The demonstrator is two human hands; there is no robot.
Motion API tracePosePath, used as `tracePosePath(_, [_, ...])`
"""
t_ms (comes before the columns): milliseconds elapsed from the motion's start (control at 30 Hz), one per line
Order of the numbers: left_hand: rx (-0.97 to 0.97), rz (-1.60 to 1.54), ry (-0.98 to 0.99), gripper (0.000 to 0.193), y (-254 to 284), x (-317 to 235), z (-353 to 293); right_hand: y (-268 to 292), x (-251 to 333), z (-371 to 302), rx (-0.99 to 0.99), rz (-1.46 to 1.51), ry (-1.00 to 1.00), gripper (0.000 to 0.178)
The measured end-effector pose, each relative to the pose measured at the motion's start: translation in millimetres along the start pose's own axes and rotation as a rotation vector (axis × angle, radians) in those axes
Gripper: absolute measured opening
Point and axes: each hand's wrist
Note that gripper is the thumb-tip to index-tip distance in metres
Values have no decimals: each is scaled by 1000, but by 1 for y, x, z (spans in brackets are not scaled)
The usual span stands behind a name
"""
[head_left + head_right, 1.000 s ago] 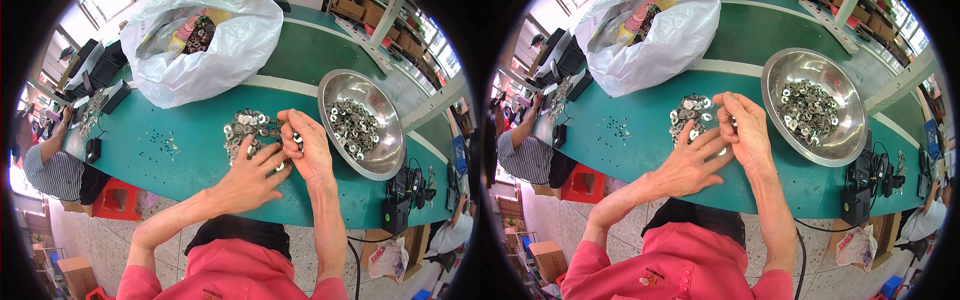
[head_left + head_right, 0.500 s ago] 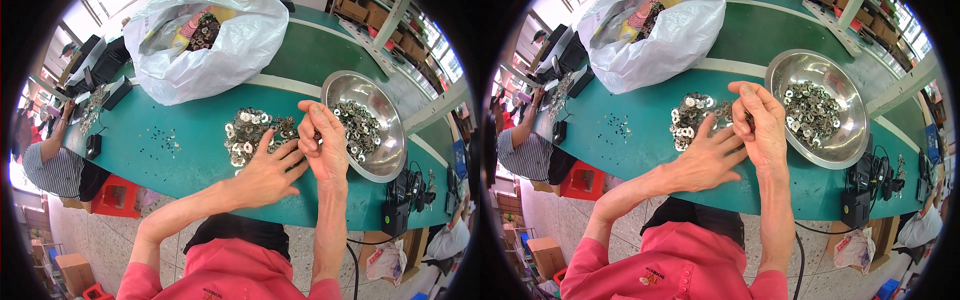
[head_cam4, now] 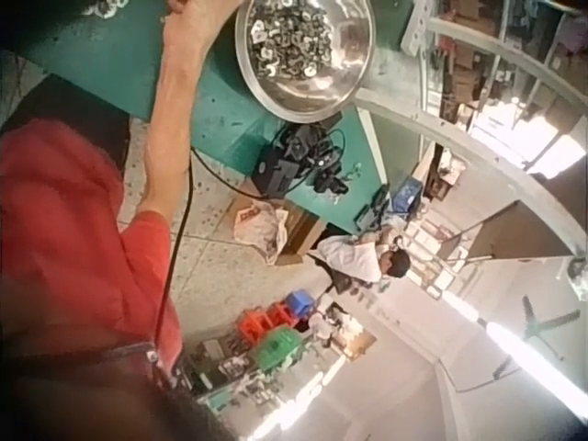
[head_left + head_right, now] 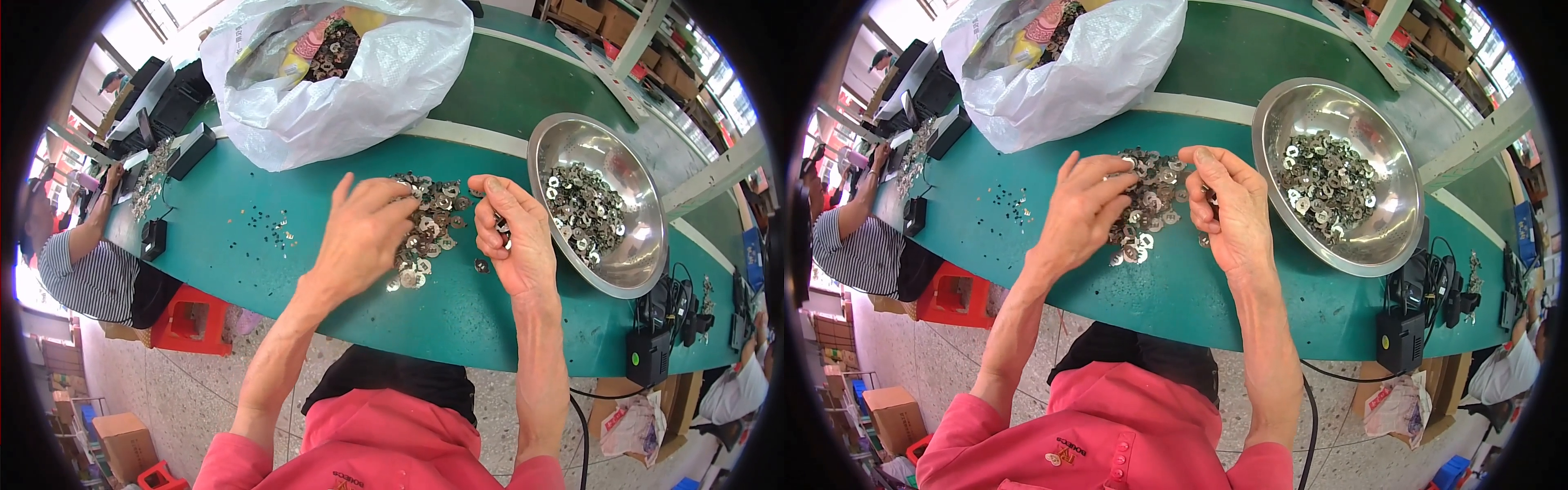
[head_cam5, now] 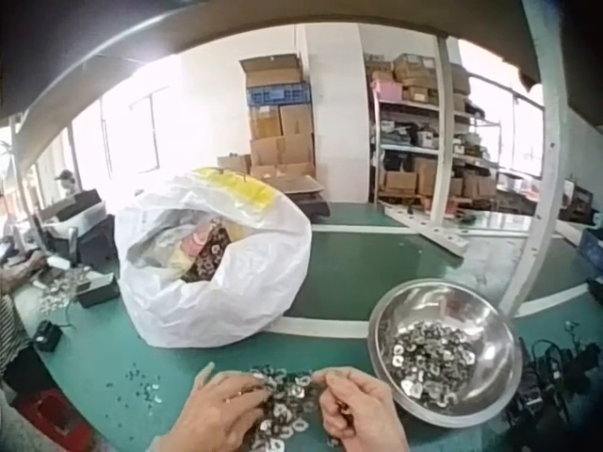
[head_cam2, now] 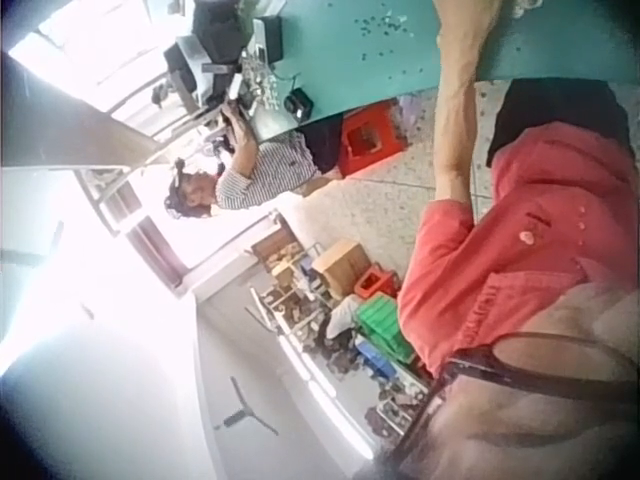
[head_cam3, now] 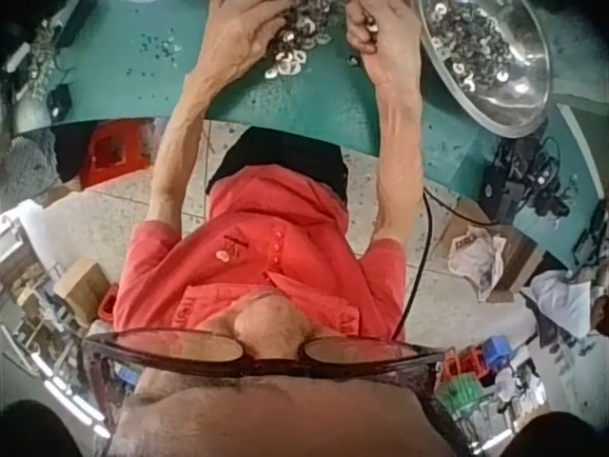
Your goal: The person sorts and inspects small metal toy components by hand on a factory workbench.
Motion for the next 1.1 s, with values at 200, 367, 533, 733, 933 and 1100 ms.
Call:
tracePosePath(200, [-53,-148,-78,10,-1,10,-11,-1,-5,3,5,-22,-72,24])
tracePosePath(367, [-119,-246,-72,9,-13,16,-13,-4,-9,5,23,-104,-131,22])
tracePosePath(533, [-128,-240,-80,9,-8,7,-12,-5,-6,3,13,-167,-102,20])
tracePosePath(733, [-5,50,-18,9,-2,-8,-4,-2,-4,3,-7,-193,-41,19])
tracePosePath(933, [10,145,-50,9,-5,-14,-3,-6,-2,1,0,-187,-58,19])
tracePosePath(1100, [25,90,-46,8,-7,-10,-3,-5,-3,2,11,-174,-55,19])
Point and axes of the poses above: each hand's wrist, its own z-axis towards the middle knuckle, its own y-axis out of the back of the hand, x = y × z, and after that the axes turned 15 degrees about x, right-handed
